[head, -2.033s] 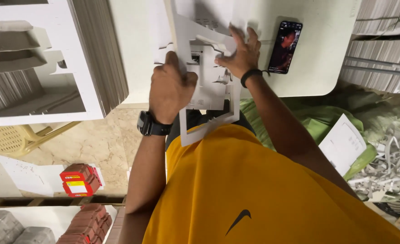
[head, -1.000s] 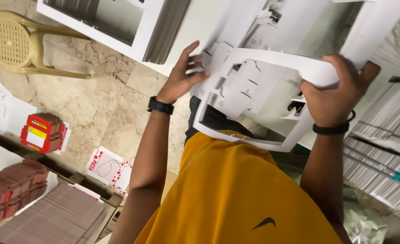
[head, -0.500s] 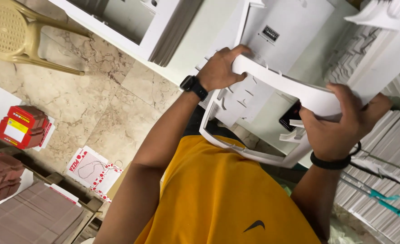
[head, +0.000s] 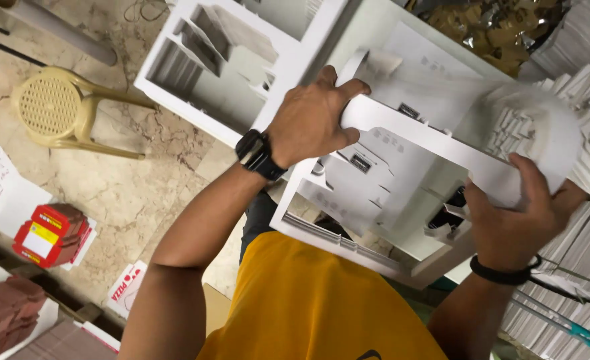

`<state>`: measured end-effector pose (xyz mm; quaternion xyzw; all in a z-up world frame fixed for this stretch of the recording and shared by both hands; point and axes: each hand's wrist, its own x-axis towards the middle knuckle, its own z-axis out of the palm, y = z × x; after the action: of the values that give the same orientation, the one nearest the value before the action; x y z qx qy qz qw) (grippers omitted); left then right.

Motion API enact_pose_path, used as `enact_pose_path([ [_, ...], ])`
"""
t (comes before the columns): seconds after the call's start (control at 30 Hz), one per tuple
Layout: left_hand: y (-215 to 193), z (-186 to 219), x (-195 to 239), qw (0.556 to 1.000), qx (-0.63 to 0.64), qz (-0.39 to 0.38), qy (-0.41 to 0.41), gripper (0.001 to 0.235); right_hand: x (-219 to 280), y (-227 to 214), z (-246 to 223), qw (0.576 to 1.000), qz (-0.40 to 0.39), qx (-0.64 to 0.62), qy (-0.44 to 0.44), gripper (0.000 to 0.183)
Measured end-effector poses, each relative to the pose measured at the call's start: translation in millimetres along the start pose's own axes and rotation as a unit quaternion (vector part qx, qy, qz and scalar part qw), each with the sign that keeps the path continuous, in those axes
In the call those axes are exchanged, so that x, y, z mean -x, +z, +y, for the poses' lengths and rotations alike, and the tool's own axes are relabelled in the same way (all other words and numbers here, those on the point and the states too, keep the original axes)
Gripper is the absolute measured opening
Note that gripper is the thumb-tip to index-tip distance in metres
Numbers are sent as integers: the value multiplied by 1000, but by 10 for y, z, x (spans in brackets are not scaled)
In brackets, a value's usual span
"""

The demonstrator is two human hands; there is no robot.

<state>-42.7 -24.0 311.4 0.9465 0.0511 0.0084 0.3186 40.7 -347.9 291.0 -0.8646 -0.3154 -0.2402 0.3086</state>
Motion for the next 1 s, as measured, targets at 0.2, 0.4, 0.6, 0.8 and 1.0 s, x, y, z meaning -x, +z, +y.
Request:
enact_pose_path([
  [0.2,-1163,-346,277,994,-67,78,32,56,-518,514,-872,993,37,39,-107,70],
  [0.4,-1636,-1311,252,960,-215,170,50,45,-889,1529,-1637,999,-1,40,6,74],
  [0.6,-1584,-2320,-71,953,-289,93,-10,53,-1041,2394,-1913,980,-121,58,147,66],
  [0.8,-1587,-2770,-257,979,-195,50,-24,55,-1034,2750,-1968,972,-135,58,181,65],
  [1.0,-1794,-2811,-386,983,-176,47,-8,57,-1157,2820,-2030,982,-102,53,148,71],
])
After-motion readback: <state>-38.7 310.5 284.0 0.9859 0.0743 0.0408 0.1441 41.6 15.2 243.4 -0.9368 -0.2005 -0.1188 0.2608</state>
